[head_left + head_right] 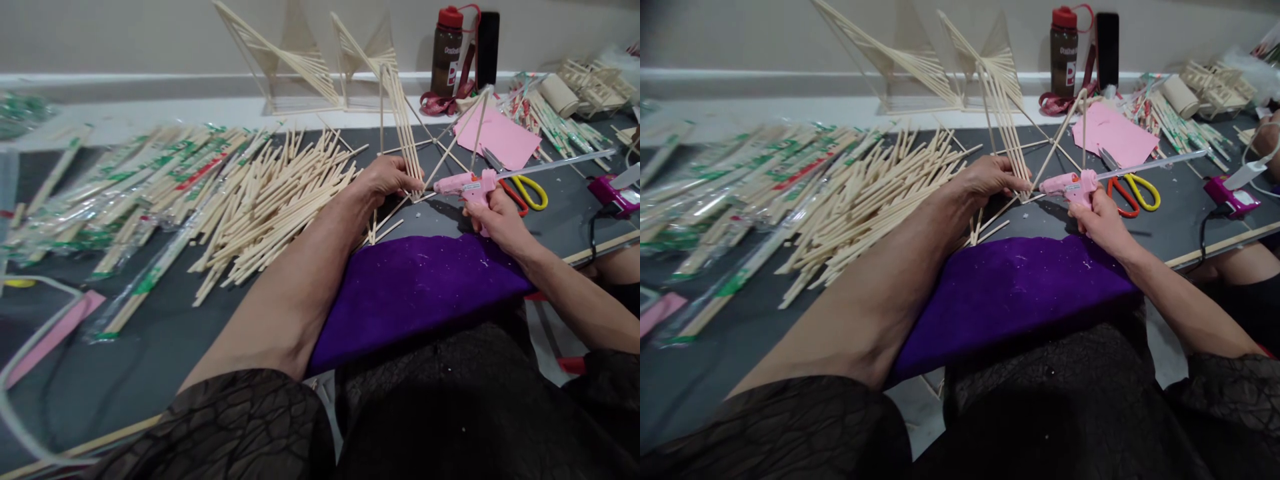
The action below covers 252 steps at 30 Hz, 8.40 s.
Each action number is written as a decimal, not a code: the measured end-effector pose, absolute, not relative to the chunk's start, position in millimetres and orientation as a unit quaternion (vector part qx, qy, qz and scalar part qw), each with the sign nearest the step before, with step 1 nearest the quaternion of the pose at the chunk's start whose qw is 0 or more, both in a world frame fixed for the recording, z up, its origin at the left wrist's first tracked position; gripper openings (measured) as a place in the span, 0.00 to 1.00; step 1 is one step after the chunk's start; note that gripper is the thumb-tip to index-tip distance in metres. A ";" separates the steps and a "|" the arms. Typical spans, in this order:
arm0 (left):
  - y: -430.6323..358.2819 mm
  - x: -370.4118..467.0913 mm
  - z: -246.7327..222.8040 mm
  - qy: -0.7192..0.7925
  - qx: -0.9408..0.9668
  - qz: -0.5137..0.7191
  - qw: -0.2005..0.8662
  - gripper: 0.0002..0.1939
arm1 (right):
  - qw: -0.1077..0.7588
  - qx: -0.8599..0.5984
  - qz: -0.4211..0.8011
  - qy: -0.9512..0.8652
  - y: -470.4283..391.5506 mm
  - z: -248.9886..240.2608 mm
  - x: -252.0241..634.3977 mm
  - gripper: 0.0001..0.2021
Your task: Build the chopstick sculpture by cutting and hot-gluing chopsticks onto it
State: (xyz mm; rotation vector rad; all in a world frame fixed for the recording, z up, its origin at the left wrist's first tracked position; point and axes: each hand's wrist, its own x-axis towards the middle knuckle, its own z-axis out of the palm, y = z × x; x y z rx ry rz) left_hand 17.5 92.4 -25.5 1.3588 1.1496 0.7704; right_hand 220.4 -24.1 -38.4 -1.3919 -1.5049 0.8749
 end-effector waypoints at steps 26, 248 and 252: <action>92.1 17.4 -24.5 0.490 0.588 0.317 0.560 0.11 | 0.440 -0.559 0.330 -0.621 -23.8 -40.8 221.1 0.11; 92.4 14.0 -28.3 0.499 0.590 0.300 0.560 0.12 | 0.276 -0.555 0.242 -0.746 51.9 -39.9 185.9 0.07; 93.1 14.0 -30.7 0.498 0.589 0.301 0.560 0.13 | 0.269 -0.559 0.217 -0.754 51.9 -42.1 184.7 0.07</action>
